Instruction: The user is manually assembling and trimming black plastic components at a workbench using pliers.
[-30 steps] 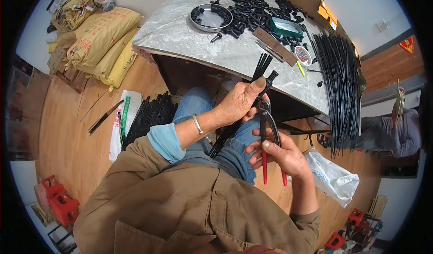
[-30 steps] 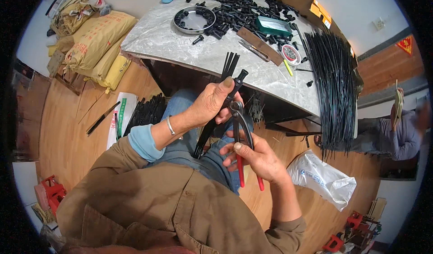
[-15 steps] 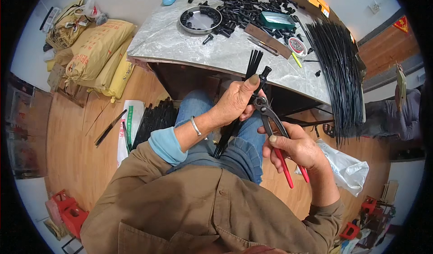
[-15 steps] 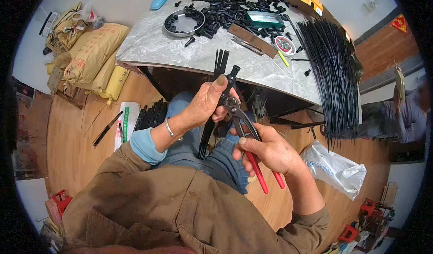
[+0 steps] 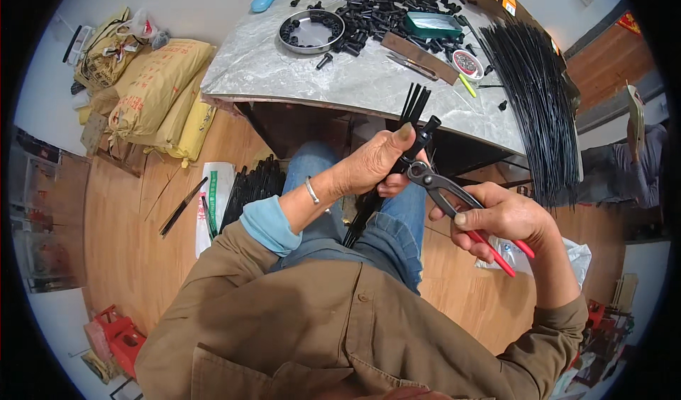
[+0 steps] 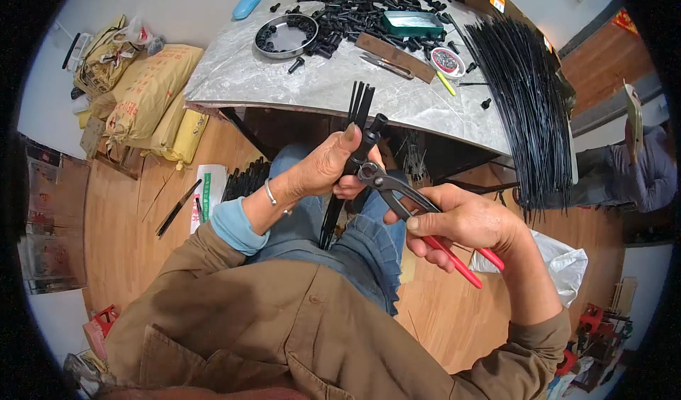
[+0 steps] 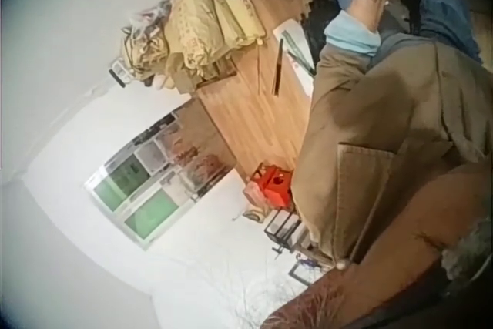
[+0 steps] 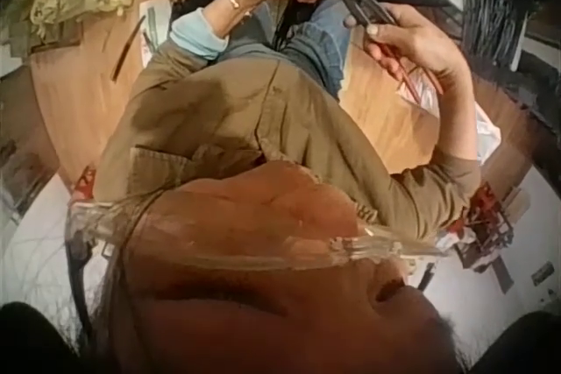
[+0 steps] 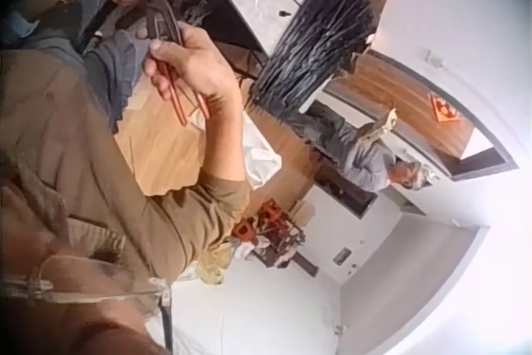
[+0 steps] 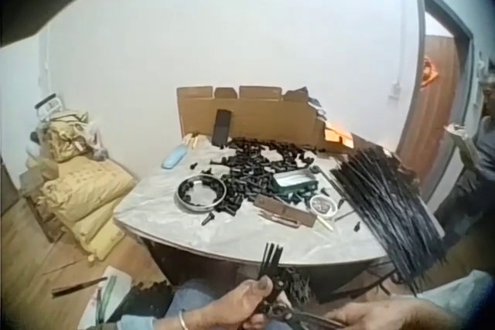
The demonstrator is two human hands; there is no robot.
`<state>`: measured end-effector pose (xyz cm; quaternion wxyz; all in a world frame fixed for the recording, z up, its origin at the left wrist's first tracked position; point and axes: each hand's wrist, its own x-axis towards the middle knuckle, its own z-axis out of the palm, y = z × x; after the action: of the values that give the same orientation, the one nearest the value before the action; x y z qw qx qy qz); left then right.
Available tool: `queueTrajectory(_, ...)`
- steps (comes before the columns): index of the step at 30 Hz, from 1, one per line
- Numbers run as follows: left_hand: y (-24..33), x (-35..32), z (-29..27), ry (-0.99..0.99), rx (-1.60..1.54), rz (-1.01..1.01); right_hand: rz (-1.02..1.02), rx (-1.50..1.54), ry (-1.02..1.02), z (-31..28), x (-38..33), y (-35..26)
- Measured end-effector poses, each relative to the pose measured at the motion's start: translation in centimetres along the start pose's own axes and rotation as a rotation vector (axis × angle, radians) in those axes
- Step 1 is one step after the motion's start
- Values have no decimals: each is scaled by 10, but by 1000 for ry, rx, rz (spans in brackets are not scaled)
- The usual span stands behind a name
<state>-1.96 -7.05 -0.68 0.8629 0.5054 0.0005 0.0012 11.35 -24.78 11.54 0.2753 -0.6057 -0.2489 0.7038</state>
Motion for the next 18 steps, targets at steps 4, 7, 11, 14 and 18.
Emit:
queueTrajectory(4,-4,3,-2,113,8,50,-53,78,80,14,10,16)
queueTrajectory(7,-2,1,-3,131,2,61,-227,103,66,18,29,44)
queueTrajectory(11,-3,2,-5,126,-18,57,-302,165,88,27,39,53)
queueTrajectory(14,-5,4,-5,130,-24,50,-308,181,88,26,38,54)
queueTrajectory(18,-4,5,-3,134,-19,33,-282,161,122,27,32,46)
